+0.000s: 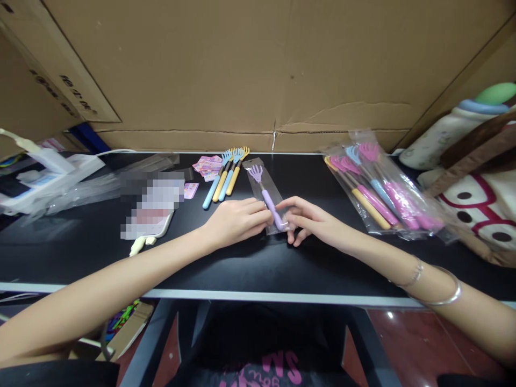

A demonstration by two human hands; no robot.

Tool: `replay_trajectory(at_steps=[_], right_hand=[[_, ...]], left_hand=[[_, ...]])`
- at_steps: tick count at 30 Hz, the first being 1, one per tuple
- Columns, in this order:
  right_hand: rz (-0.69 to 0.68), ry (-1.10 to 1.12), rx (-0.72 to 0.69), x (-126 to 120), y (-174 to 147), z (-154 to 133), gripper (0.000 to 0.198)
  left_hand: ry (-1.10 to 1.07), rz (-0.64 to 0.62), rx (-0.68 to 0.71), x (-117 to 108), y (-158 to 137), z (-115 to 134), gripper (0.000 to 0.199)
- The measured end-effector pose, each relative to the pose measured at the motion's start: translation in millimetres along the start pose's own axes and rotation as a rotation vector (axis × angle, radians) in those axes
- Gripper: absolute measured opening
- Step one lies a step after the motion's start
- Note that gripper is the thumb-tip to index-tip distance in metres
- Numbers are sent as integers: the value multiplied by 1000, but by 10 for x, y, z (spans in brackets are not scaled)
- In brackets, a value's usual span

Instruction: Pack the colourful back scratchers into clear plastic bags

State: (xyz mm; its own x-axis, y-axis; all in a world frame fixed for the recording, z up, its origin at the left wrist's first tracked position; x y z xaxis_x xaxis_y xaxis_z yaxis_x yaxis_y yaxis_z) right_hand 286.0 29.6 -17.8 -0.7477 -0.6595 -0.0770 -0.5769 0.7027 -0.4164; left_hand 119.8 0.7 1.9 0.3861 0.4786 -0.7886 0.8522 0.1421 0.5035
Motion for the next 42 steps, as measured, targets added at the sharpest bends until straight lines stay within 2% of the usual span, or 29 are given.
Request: replay_trajectory(at_steps=[9, 15, 20, 26, 29, 35, 42], right_hand=[[30, -103, -50, 10, 55, 24, 46], [59, -136, -76, 26, 15, 1, 27], [59, -136, -132, 44, -19, -43, 19], [82, -59, -119, 37, -30, -50, 13], [82, 22, -68, 19, -21, -23, 13], [65, 135, 45, -3, -3, 54, 22], [140, 191, 33, -45, 3, 49, 36]], left_hand=[[-56, -9, -7, 24, -13, 5, 19], [-77, -48, -12, 58, -12, 17, 24], [-77, -24, 2, 47, -1, 30, 22], [-93, 3, -14, 25, 2, 24, 19], [-93, 14, -18, 19, 3, 28, 19], [-117, -6, -52, 81, -20, 20, 23], [-169, 20, -28, 86, -4, 12, 21]])
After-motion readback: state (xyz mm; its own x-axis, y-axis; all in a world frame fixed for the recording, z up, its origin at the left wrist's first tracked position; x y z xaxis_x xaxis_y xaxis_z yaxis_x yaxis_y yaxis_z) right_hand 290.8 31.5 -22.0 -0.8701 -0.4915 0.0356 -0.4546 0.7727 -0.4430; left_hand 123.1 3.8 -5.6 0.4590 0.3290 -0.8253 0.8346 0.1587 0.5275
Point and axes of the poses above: each hand's wrist, its own y-axis towards the middle knuckle, its own x-axis out of the palm, z = x × y, the point moved 5 cm from there along y, towards the middle knuckle, and after that the axes turned 15 degrees about x, right-handed, at the moved point
